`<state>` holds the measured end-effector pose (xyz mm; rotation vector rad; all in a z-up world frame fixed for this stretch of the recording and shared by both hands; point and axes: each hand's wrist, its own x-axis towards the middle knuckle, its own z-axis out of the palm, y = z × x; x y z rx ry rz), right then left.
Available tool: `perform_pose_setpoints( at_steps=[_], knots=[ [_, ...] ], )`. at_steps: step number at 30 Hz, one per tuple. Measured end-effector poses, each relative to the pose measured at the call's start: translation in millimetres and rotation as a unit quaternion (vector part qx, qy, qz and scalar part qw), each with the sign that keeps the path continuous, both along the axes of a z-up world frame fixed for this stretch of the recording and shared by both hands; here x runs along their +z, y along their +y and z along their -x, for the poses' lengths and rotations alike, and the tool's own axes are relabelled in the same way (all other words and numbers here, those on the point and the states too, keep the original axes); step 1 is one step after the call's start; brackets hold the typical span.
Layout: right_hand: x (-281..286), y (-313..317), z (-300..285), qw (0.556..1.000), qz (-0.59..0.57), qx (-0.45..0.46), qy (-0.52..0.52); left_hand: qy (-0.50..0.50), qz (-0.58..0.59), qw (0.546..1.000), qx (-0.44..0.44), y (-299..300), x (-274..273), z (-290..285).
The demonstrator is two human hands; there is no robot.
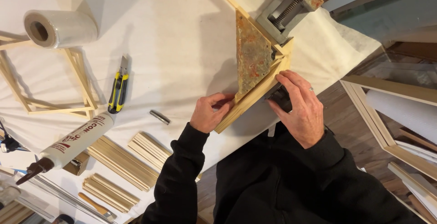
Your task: The person clamps small wooden frame corners in a corner vise, tightens the vise with a screwdriver-like handle, taps the joint with a hammer, and applies wood glue from a bottle to frame pieces before fitting them together. They handle stacks of thin wooden frame stock on the table and fit glued pieces into the clamping jig.
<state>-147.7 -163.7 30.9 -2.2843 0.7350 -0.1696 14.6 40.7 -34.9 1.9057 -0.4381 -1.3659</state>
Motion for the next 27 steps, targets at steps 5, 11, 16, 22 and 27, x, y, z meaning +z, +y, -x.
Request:
perform_pose_setpoints(
  at_steps=[5,11,16,22,27],
  knots=[
    [0.5,-1.7,-0.2,1.0,-0.006,-0.004,0.002,0.018,0.007,1.0,0.019,-8.6,-0.2,0.9],
    [1.1,-5.2,-2.1,1.0,-0.01,0.001,0.003,0.108,0.079,0.991,0.03,3.8,-9.2,-4.0],
    [2.2,-4.8,-2.7,1.0,-0.016,0.0,-0.006,0.095,0.033,0.995,0.022,0.5,-0.5,-6.7],
    [1.2,-5.6,-2.2,1.0,-0.013,0.0,-0.004,0.1,0.027,0.994,0.027,4.6,-7.4,-2.9],
    [1.6,-6.1,-2.4,1.0,-0.017,-0.002,-0.002,0.086,0.031,0.995,0.036,7.3,-11.3,-0.1]
  ],
)
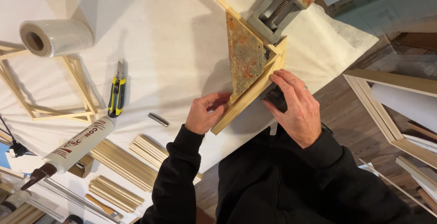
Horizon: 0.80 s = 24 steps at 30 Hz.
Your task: The person clamps small wooden frame corners in a corner vise, tightens the vise with a screwdriver-like handle, taps the joint with a hammer, and applies wood glue from a bottle to frame pieces before fitting them together. They handle stacks of thin wooden frame stock on the table and fit glued pieces into the clamping jig.
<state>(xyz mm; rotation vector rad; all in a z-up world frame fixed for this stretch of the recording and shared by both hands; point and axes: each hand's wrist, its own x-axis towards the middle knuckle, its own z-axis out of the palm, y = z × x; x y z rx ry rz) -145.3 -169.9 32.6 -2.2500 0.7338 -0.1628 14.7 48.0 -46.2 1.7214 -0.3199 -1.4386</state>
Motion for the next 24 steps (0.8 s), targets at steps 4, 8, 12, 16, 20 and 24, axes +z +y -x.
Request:
perform_pose_setpoints(
  at_steps=[4,8,12,16,20,24],
  knots=[
    [-1.0,-0.6,1.3,1.0,0.002,0.003,0.004,0.001,0.008,1.0,0.007,-0.3,-0.1,0.4],
    [-2.1,-1.9,2.2,1.0,0.007,0.01,0.004,-0.005,0.002,1.0,0.006,-1.6,-0.2,1.2],
    [-7.7,-5.0,8.1,1.0,-0.014,0.002,-0.012,0.002,0.004,1.0,0.019,0.1,-1.3,5.1],
    [-28.4,-27.3,13.7,0.995,-0.061,-0.052,-0.063,-0.007,-0.001,1.0,0.026,-3.4,0.3,4.7],
    [-39.8,-52.6,-8.7,0.981,-0.143,-0.128,-0.022,-0.008,-0.018,1.0,0.012,-1.9,0.9,6.3],
    [-47.0,-67.0,-27.2,0.966,-0.207,-0.143,0.056,-0.009,-0.004,1.0,0.026,-2.9,0.8,5.7]
  ],
)
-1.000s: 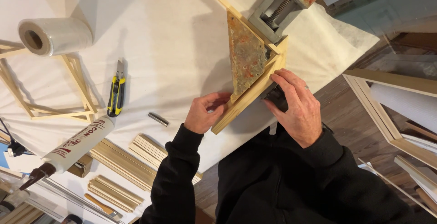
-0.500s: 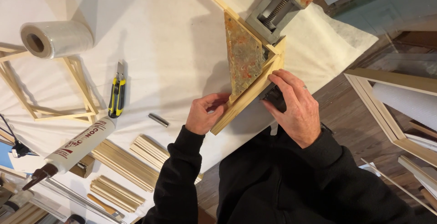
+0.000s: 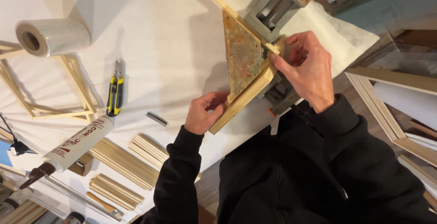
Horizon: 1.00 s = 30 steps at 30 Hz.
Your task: The person clamps small wooden frame corners in a corner vise, tightens the vise with a screwdriver-like handle, taps the joint with a hammer, and applies wood glue from a bottle to frame pieces before fitting them together. They handle stacks of thin wooden frame stock on the table and fit glued pieces into the clamping jig.
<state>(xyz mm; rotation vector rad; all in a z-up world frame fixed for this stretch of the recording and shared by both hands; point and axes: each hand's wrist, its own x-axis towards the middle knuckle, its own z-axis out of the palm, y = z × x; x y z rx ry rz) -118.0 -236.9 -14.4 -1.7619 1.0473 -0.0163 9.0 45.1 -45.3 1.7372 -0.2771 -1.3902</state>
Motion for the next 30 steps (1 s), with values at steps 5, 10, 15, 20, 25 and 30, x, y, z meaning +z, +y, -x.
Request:
perform_pose_setpoints(
  at_steps=[5,10,15,20,25,30],
  knots=[
    [-17.1,-13.4,25.9,1.0,0.013,-0.006,-0.022,0.006,0.006,1.0,0.01,2.4,-4.1,1.8],
    [7.3,-13.0,33.6,0.997,-0.016,-0.028,-0.077,0.026,-0.001,1.0,0.008,1.1,-0.9,2.2],
    [-0.9,-3.4,34.7,0.999,0.01,0.009,-0.044,0.016,0.007,1.0,0.01,-1.8,2.0,-1.6],
    [6.5,9.0,31.2,0.995,-0.05,-0.068,-0.061,-0.005,-0.013,1.0,-0.007,-3.8,1.3,0.3],
    [10.2,13.0,28.0,0.986,-0.088,-0.028,-0.139,0.012,-0.017,1.0,0.007,-1.4,0.2,0.9],
    [26.9,8.9,19.7,0.992,-0.028,0.031,-0.12,0.003,-0.019,1.0,0.008,-1.0,-0.5,1.9]
  ],
)
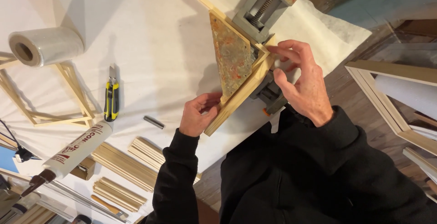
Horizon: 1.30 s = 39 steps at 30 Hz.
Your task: The person clamps small wooden frame corners in a corner vise, tightens the vise with a screwdriver-like handle, taps the joint with a hammer, and applies wood glue from a bottle to frame pieces before fitting them together. They handle stacks of thin wooden frame stock on the table and fit glued pieces into the clamping jig.
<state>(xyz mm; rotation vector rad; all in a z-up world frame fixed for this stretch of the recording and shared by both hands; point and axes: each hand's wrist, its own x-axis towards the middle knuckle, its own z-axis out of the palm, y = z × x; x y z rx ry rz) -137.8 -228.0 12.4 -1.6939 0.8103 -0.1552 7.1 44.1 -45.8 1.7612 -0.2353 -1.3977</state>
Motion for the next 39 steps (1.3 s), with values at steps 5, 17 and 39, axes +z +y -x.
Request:
perform_pose_setpoints(
  at_steps=[5,17,39],
  knots=[
    [-11.6,-3.0,15.9,0.997,-0.073,-0.012,0.021,0.005,-0.007,1.0,-0.004,-1.5,1.2,0.8],
    [-44.1,-54.8,-2.4,0.938,0.288,0.189,-0.021,-0.004,0.005,1.0,0.01,0.9,2.5,0.7],
    [-39.5,-28.9,75.4,0.997,0.019,-0.061,-0.04,-0.006,-0.015,1.0,0.012,-0.1,-1.6,3.4]
  ],
)
